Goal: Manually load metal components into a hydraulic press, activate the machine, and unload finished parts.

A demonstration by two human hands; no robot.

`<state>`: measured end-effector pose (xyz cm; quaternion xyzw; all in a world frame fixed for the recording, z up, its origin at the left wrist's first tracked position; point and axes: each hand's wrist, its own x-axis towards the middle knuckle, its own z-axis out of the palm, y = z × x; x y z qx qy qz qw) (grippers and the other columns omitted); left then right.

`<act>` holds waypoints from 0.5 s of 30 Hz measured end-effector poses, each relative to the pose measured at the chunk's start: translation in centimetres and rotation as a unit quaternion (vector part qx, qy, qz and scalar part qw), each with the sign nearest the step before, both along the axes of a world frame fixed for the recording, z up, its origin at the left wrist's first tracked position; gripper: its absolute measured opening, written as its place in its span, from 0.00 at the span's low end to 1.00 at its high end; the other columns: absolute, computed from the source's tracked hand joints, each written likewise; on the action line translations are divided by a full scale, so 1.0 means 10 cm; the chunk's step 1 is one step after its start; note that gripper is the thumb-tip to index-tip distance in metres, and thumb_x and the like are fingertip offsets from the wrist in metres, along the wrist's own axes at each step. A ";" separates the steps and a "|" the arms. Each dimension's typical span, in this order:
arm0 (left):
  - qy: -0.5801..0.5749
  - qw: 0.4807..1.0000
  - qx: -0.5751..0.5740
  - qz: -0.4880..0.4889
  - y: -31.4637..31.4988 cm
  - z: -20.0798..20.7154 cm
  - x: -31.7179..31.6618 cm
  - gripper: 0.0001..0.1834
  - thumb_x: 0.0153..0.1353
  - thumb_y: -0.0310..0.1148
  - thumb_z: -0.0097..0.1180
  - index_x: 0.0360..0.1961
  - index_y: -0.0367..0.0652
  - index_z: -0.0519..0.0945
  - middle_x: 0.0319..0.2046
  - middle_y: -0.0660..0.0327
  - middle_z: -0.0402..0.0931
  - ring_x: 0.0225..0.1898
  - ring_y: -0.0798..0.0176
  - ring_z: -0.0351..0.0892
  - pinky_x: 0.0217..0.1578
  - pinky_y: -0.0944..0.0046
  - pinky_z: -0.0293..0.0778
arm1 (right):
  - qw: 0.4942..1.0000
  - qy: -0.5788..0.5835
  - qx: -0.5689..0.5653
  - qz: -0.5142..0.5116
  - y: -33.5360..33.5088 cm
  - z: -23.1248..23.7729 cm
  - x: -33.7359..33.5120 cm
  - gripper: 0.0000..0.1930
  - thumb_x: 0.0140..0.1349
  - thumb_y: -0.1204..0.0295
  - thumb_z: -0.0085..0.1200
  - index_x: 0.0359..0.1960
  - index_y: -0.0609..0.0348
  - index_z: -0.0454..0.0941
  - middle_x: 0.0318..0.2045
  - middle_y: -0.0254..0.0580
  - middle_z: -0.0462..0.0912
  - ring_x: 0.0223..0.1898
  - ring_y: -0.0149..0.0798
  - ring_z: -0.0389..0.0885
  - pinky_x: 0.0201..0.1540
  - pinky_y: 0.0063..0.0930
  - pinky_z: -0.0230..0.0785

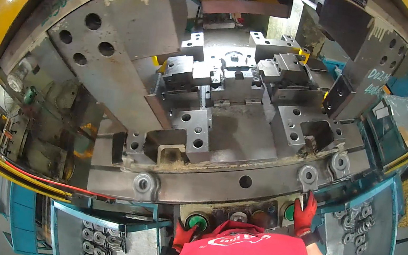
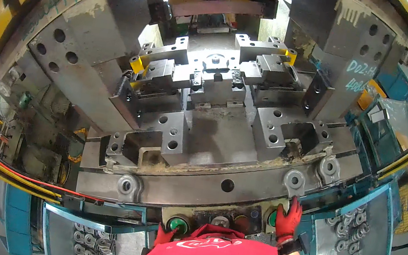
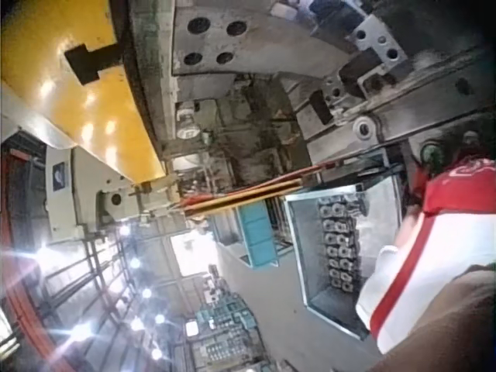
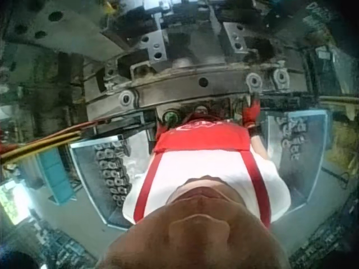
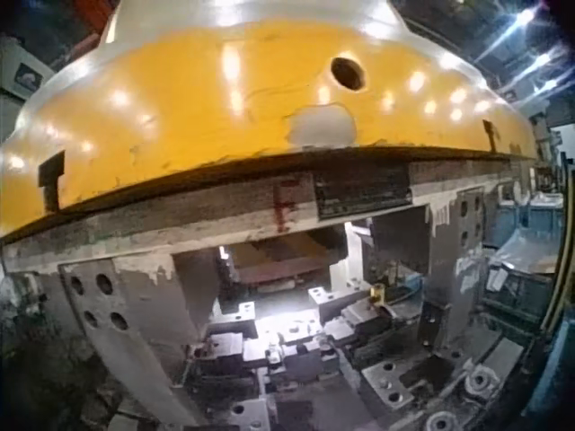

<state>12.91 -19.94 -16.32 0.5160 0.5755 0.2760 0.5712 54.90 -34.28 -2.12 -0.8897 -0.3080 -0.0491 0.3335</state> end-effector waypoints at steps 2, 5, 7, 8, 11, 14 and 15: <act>0.064 0.997 0.035 -0.014 0.06 0.25 0.13 0.42 0.45 0.36 0.69 0.58 0.35 0.61 0.50 0.49 0.71 0.51 0.53 0.72 0.51 0.59 0.68 | 0.977 0.209 0.017 -0.022 -0.39 -1.07 0.32 0.44 0.45 0.58 0.64 0.61 0.67 0.56 0.52 0.64 0.68 0.54 0.59 0.67 0.57 0.43 0.59; 0.064 0.998 0.005 0.015 0.04 0.37 0.13 0.44 0.43 0.38 0.71 0.58 0.34 0.61 0.51 0.47 0.70 0.53 0.52 0.71 0.52 0.57 0.68 | 0.962 0.262 -0.070 -0.043 -0.42 -1.26 0.31 0.52 0.39 0.54 0.67 0.63 0.67 0.51 0.52 0.66 0.68 0.54 0.61 0.66 0.56 0.44 0.61; 0.066 0.997 -0.038 0.031 0.04 0.24 0.07 0.45 0.42 0.39 0.71 0.59 0.34 0.60 0.52 0.47 0.70 0.53 0.53 0.71 0.52 0.57 0.67 | 0.967 0.228 -0.105 -0.040 -0.34 -1.05 0.24 0.53 0.38 0.52 0.67 0.63 0.66 0.51 0.52 0.67 0.68 0.54 0.61 0.66 0.56 0.44 0.61; 0.078 0.995 -0.053 0.038 0.05 0.21 0.05 0.45 0.42 0.38 0.71 0.59 0.34 0.60 0.52 0.47 0.70 0.53 0.53 0.71 0.52 0.57 0.67 | 0.965 0.234 -0.109 -0.049 -0.33 -1.02 0.22 0.53 0.38 0.52 0.67 0.63 0.66 0.51 0.52 0.66 0.67 0.55 0.61 0.66 0.56 0.44 0.60; 0.142 0.986 -0.065 0.055 0.02 0.25 0.09 0.46 0.43 0.36 0.70 0.60 0.33 0.58 0.53 0.47 0.69 0.54 0.53 0.70 0.53 0.59 0.66 | 0.955 0.255 -0.136 -0.066 -0.28 -0.88 0.20 0.53 0.39 0.52 0.67 0.63 0.64 0.51 0.54 0.65 0.66 0.55 0.61 0.65 0.56 0.46 0.60; 0.089 0.990 -0.082 0.068 0.01 0.40 0.17 0.48 0.43 0.36 0.70 0.61 0.31 0.56 0.54 0.46 0.68 0.54 0.54 0.69 0.54 0.60 0.66 | 0.959 0.240 -0.138 -0.060 -0.26 -0.80 0.18 0.53 0.39 0.52 0.66 0.63 0.64 0.51 0.54 0.65 0.65 0.55 0.61 0.65 0.56 0.47 0.60; 0.053 0.993 -0.082 0.072 0.00 0.42 0.17 0.48 0.43 0.36 0.70 0.61 0.31 0.56 0.55 0.46 0.67 0.54 0.54 0.69 0.54 0.60 0.65 | 0.961 0.236 -0.131 -0.058 -0.27 -0.81 0.17 0.53 0.39 0.52 0.66 0.63 0.64 0.51 0.54 0.65 0.65 0.55 0.61 0.65 0.56 0.47 0.60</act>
